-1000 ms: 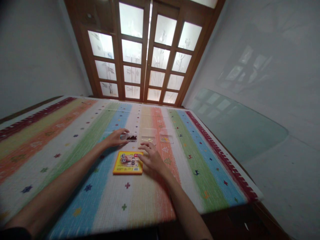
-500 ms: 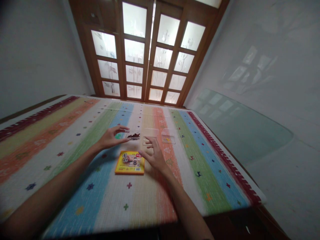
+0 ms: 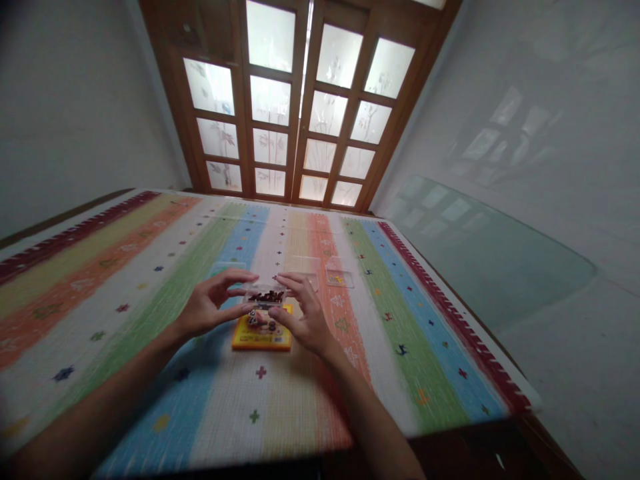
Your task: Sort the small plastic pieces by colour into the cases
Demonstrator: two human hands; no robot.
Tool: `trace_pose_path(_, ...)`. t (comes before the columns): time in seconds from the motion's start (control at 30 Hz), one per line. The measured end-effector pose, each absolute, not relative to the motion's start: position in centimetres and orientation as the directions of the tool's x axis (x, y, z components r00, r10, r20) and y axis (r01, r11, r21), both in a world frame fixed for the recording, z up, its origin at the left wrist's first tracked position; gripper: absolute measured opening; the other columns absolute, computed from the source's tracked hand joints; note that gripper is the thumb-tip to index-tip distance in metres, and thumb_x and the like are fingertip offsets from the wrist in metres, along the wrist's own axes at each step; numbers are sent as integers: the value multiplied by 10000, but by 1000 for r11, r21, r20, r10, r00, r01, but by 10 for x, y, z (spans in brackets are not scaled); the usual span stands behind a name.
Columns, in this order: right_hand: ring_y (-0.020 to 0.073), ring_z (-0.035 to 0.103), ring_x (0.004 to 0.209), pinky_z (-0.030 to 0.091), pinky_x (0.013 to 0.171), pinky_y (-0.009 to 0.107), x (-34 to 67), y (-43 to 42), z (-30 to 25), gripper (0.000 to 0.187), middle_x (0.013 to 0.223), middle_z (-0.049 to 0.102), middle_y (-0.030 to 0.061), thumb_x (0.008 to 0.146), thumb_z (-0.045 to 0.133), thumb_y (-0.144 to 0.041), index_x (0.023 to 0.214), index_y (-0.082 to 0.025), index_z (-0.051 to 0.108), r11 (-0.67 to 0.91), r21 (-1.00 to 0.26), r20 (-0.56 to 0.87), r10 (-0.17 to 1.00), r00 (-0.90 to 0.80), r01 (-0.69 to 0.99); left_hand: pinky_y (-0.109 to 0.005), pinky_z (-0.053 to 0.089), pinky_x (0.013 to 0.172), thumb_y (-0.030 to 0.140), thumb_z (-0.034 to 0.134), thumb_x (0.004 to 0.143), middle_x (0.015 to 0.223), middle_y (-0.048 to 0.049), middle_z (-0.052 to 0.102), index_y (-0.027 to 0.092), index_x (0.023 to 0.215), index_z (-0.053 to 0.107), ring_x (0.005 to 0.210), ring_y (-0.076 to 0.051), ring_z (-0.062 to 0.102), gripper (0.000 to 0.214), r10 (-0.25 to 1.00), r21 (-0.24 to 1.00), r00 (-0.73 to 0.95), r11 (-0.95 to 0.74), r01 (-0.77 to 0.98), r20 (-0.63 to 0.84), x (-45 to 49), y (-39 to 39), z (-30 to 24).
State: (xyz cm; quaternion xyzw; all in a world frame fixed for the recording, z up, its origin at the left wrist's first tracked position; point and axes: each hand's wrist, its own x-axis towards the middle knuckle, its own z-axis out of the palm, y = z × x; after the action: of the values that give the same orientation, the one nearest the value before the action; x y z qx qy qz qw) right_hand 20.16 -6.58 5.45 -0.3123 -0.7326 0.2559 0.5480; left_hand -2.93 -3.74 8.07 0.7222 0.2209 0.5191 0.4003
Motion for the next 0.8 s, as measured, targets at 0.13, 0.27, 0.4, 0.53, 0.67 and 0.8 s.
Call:
trace_pose_path(0.13, 256, 556, 1271, 544, 997, 442, 199, -69, 61, 523, 1341, 574, 84, 886, 757, -346, 1371, -345, 560, 724, -666, 689, 690, -223, 183, -297, 635, 883, 212, 814, 798, 1135, -84, 706, 210, 1107, 712, 1082, -203, 686, 326, 740, 793, 301, -598, -118, 602, -27, -42, 76)
trace_pose_path(0.27, 247, 569, 1247, 546, 994, 451, 197, -71, 65, 425, 1293, 589, 87, 925, 708, -300, 1329, -330, 578, 769, -608, 739, 639, -214, 197, -301, 642, 849, 232, 810, 807, 1132, -91, 712, 210, 1077, 721, 1072, -211, 692, 285, 744, 793, 288, -598, -115, 603, -27, -45, 78)
trace_pose_path(0.4, 242, 585, 1215, 546, 986, 457, 196, -72, 68, 332, 1242, 598, 82, 948, 672, -282, 1271, -318, 601, 789, -568, 761, 612, -218, 232, -312, 643, 845, 253, 811, 813, 1118, -95, 719, 206, 1039, 731, 1050, -213, 701, 244, 745, 789, 272, -605, -110, 609, -26, -47, 79)
trace_pose_path(0.53, 240, 595, 1180, 554, 958, 443, 196, -73, 69, 321, 1219, 592, 73, 928, 703, -284, 1235, -318, 617, 801, -543, 775, 594, -217, 254, -314, 643, 841, 254, 818, 809, 1103, -98, 724, 201, 1009, 740, 1047, -213, 703, 221, 730, 771, 263, -626, -111, 631, -25, -46, 77)
trace_pose_path(0.67, 233, 604, 1122, 563, 929, 426, 198, -72, 67, 331, 1212, 566, 67, 919, 713, -263, 1232, -337, 632, 809, -527, 786, 581, -213, 259, -299, 644, 823, 241, 810, 818, 1093, -88, 729, 210, 1013, 743, 1043, -204, 704, 208, 714, 758, 272, -643, -111, 645, -24, -46, 76)
trace_pose_path(0.8, 222, 606, 1076, 572, 907, 408, 199, -71, 64, 332, 1174, 541, 59, 923, 696, -222, 1224, -353, 648, 801, -530, 779, 590, -213, 278, -308, 650, 806, 255, 807, 823, 1081, -86, 733, 209, 999, 745, 1007, -203, 714, 193, 717, 761, 278, -642, -97, 640, -23, -47, 75)
